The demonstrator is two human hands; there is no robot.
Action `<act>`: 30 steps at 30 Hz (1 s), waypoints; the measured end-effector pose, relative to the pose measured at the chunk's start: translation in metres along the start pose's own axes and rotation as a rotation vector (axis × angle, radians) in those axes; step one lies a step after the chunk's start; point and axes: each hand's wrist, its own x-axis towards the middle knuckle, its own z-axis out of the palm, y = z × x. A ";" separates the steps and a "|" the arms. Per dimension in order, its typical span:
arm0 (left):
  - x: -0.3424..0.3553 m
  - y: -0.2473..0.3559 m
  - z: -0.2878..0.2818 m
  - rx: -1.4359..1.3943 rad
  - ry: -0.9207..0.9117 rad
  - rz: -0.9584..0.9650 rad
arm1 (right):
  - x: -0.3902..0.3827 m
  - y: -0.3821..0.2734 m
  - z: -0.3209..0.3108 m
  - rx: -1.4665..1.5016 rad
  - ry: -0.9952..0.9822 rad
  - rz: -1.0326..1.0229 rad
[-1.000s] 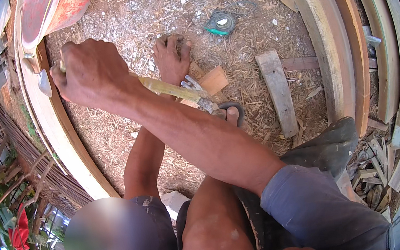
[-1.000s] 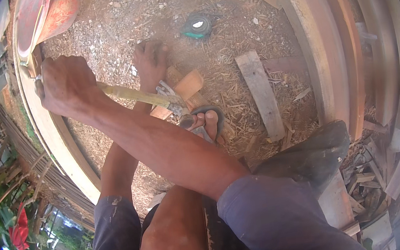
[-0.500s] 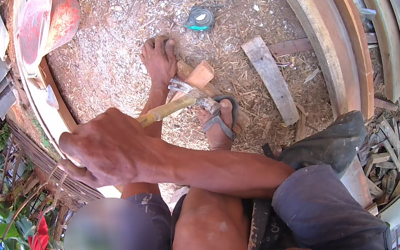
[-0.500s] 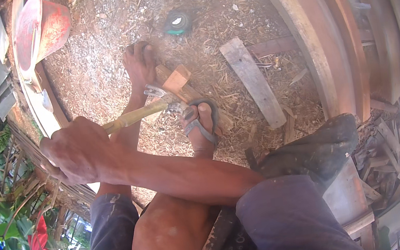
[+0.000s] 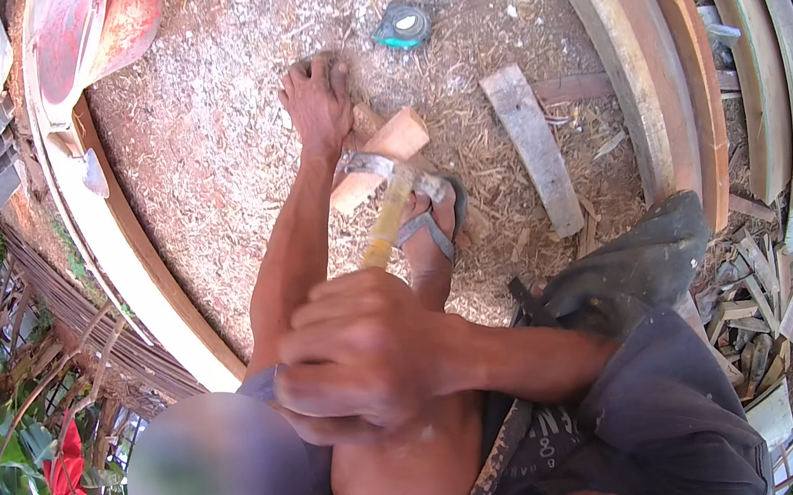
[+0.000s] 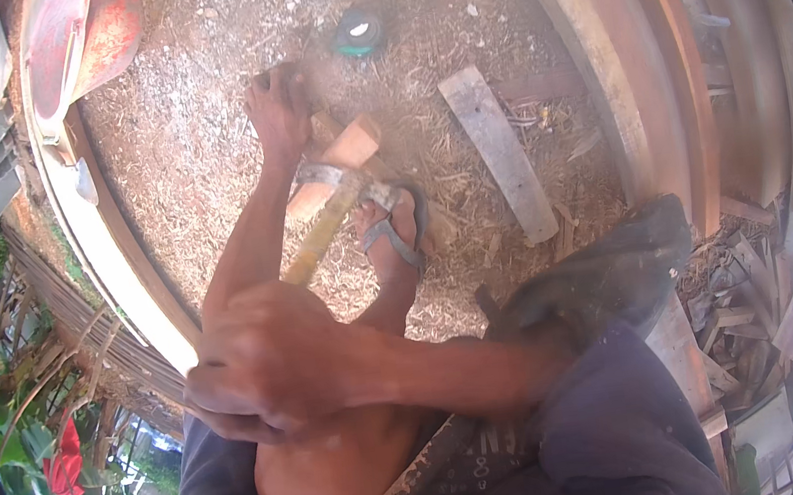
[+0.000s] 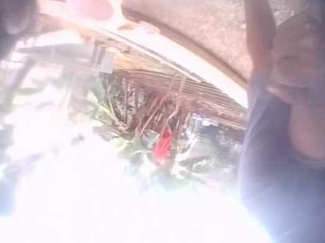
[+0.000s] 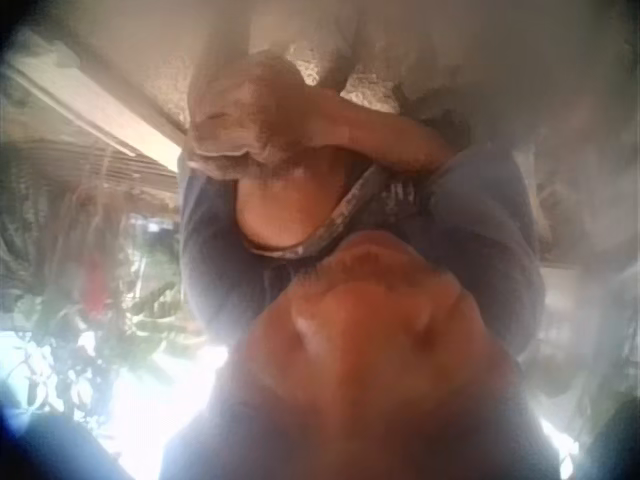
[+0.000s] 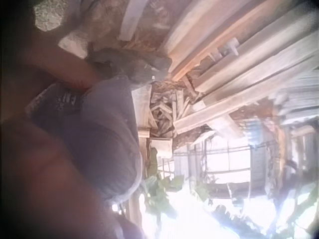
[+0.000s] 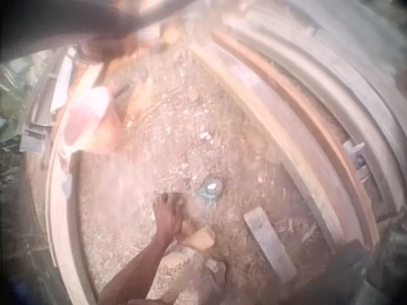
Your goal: The person uses a hammer to split small wooden pieces on the ground, then uses an angle grinder to cut a large flat board into smaller sections. The person handles the wood and tools directly, moving pieces aside as needed.
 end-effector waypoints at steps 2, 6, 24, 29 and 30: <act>0.000 0.003 0.000 0.024 0.007 -0.052 | -0.015 -0.003 -0.034 0.064 0.022 0.001; -0.013 0.001 -0.006 0.060 0.065 -0.098 | -0.035 0.006 -0.052 0.114 0.046 -0.019; -0.109 0.111 -0.066 -0.008 -0.314 0.202 | -0.056 0.022 -0.179 -0.025 0.596 0.643; -0.097 0.088 -0.072 -0.190 -0.478 0.113 | -0.106 0.078 -0.172 -0.267 0.528 0.776; -0.095 0.085 -0.074 -0.305 -0.472 0.053 | -0.106 0.071 -0.173 -0.268 0.531 0.829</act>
